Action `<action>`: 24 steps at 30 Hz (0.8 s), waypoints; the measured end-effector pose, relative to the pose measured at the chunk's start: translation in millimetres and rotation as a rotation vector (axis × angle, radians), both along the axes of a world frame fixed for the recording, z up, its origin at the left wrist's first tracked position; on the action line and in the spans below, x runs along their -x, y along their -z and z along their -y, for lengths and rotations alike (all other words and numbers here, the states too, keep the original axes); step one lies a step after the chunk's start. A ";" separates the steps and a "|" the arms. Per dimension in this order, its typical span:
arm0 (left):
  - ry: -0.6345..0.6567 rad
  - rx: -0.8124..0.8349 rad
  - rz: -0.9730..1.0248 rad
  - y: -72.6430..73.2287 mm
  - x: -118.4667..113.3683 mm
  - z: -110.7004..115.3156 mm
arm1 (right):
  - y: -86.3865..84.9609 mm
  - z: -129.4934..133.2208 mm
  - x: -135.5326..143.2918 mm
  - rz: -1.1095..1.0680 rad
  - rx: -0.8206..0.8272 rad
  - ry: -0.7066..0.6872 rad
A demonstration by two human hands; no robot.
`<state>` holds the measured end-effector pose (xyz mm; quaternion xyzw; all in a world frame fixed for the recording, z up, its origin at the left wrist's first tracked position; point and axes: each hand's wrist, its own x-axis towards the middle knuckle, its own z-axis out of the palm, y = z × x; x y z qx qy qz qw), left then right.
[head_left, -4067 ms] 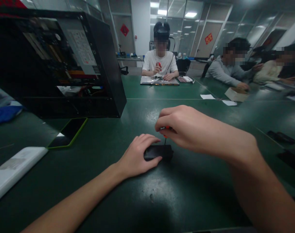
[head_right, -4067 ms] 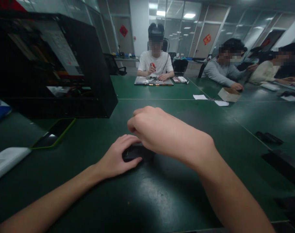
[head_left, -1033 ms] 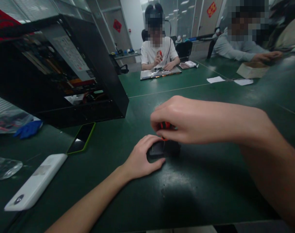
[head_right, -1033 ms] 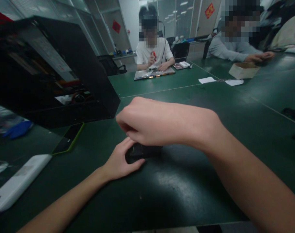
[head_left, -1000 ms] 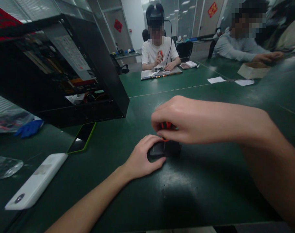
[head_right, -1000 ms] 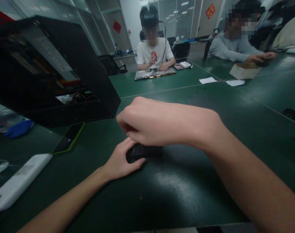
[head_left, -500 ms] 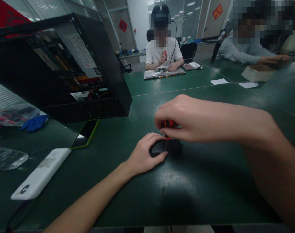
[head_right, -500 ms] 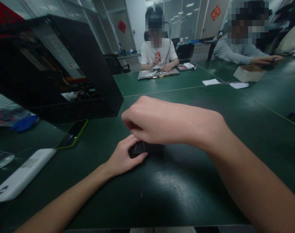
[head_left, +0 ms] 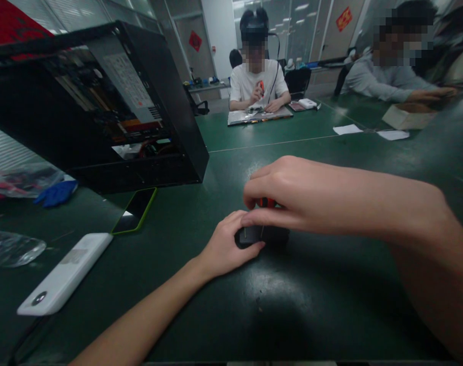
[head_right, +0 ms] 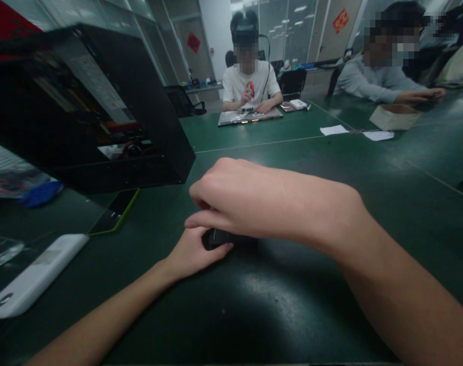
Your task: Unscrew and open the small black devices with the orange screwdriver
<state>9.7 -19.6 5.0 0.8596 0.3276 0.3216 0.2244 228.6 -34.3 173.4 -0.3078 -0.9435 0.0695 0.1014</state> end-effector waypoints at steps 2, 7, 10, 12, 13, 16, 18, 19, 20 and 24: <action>-0.012 0.013 0.008 1.4 0.3 -0.2 | -1.7 4.5 3.0 -0.012 0.013 -0.055; -0.002 0.015 0.014 0.8 -0.9 0.3 | 0.7 12.2 1.3 0.014 -0.010 -0.064; 0.014 0.007 -0.002 -0.1 -1.5 0.1 | 4.4 12.4 -0.9 0.030 -0.027 0.020; 0.011 0.000 -0.008 -0.2 -1.6 0.0 | 5.3 11.6 -1.7 0.031 -0.037 0.063; 0.006 -0.007 -0.011 -0.1 -1.5 -0.1 | 5.1 11.6 -2.2 0.024 -0.030 0.057; -0.004 -0.028 -0.019 -0.1 -1.5 0.1 | 3.2 13.5 -4.8 0.005 0.050 -0.041; -0.002 -0.031 -0.023 -0.6 -2.0 0.4 | 3.5 15.1 -6.4 -0.006 0.075 -0.058; 0.002 -0.029 -0.025 -1.0 -2.4 0.6 | 4.4 15.3 -6.4 -0.009 0.066 -0.035; 0.004 -0.025 -0.030 -1.4 -2.9 0.8 | 5.6 15.0 -6.0 -0.014 0.044 0.004; -0.007 -0.014 -0.035 -1.7 -3.9 1.2 | 7.5 12.4 -1.8 -0.028 -0.019 0.047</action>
